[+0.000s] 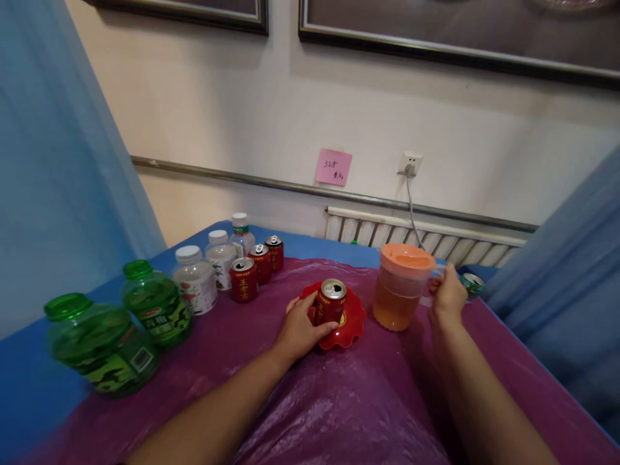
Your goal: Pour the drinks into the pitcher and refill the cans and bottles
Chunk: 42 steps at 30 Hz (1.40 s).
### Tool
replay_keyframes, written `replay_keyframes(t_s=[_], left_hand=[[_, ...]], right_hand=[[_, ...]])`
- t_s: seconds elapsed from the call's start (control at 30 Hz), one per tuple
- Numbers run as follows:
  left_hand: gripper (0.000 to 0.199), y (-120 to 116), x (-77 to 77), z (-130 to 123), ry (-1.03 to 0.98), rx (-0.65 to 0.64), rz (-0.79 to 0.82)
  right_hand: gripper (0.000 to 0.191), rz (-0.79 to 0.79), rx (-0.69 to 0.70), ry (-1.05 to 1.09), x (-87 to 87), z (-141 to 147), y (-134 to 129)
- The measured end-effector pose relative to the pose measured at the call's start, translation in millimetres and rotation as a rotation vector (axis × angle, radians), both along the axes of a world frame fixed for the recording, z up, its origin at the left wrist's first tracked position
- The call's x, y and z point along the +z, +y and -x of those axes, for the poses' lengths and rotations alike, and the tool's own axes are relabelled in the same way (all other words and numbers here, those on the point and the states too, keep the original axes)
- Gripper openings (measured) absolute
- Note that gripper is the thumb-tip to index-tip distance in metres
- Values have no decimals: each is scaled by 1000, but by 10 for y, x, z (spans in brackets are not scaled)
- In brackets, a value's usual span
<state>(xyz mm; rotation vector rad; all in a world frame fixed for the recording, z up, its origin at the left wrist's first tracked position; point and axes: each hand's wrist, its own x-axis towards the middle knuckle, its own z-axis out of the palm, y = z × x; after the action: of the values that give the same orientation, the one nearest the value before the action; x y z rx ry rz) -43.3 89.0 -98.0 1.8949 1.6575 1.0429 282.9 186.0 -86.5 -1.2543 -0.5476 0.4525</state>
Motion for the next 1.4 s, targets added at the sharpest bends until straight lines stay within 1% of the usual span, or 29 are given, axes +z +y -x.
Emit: replay_keyframes(t_s=[0.1, 0.2, 0.3, 0.4, 0.47, 0.53, 0.6, 0.63, 0.7, 0.73, 0.8, 0.9, 0.97, 1.07, 1.17, 1.27, 1.4], left_hand=[[72, -3, 14, 2, -4, -13, -5], [72, 12, -3, 18, -3, 2, -13], [72, 31, -22, 37, 2, 21, -21], [72, 38, -15, 53, 10, 23, -37], [70, 38, -1, 60, 19, 22, -46], [69, 38, 10, 64, 26, 19, -54], [70, 43, 10, 67, 32, 17, -59], [71, 46, 7, 67, 36, 19, -59], [71, 53, -2, 66, 44, 29, -49], [71, 56, -5, 65, 47, 34, -40], [72, 57, -5, 60, 48, 33, -25], [72, 53, 6, 52, 43, 2, -27], [71, 49, 10, 49, 43, -14, -41], [71, 43, 7, 48, 54, -29, -57], [72, 33, -2, 41, 79, -38, -69], [74, 25, -13, 26, 106, -51, -71], [72, 33, -43, 7, 109, -93, -69]], right_hand=[[41, 12, -28, 25, -12, -36, -5], [41, 24, -37, 16, -33, -48, -38], [44, 18, -21, -36, -44, -48, -89], [44, -1, -32, -124, -13, -53, -174], [39, -27, -102, -193, 39, -42, -265], [33, -80, -203, -267, 102, 22, -385], [33, -151, -262, -353, 149, 174, -527], [34, -198, -256, -410, 157, 284, -602], [33, -315, -170, -555, 132, 556, -748], [30, -375, -95, -624, 98, 703, -816], [27, -424, 92, -720, -4, 975, -937], [36, -352, 365, -862, -184, 1244, -1070], [45, -289, 467, -933, -286, 1319, -1120], [57, -228, 527, -967, -393, 1336, -1136], [63, -183, 553, -948, -462, 1321, -1116], [64, -158, 581, -897, -501, 1331, -1098], [69, -123, 632, -778, -503, 1414, -1091]])
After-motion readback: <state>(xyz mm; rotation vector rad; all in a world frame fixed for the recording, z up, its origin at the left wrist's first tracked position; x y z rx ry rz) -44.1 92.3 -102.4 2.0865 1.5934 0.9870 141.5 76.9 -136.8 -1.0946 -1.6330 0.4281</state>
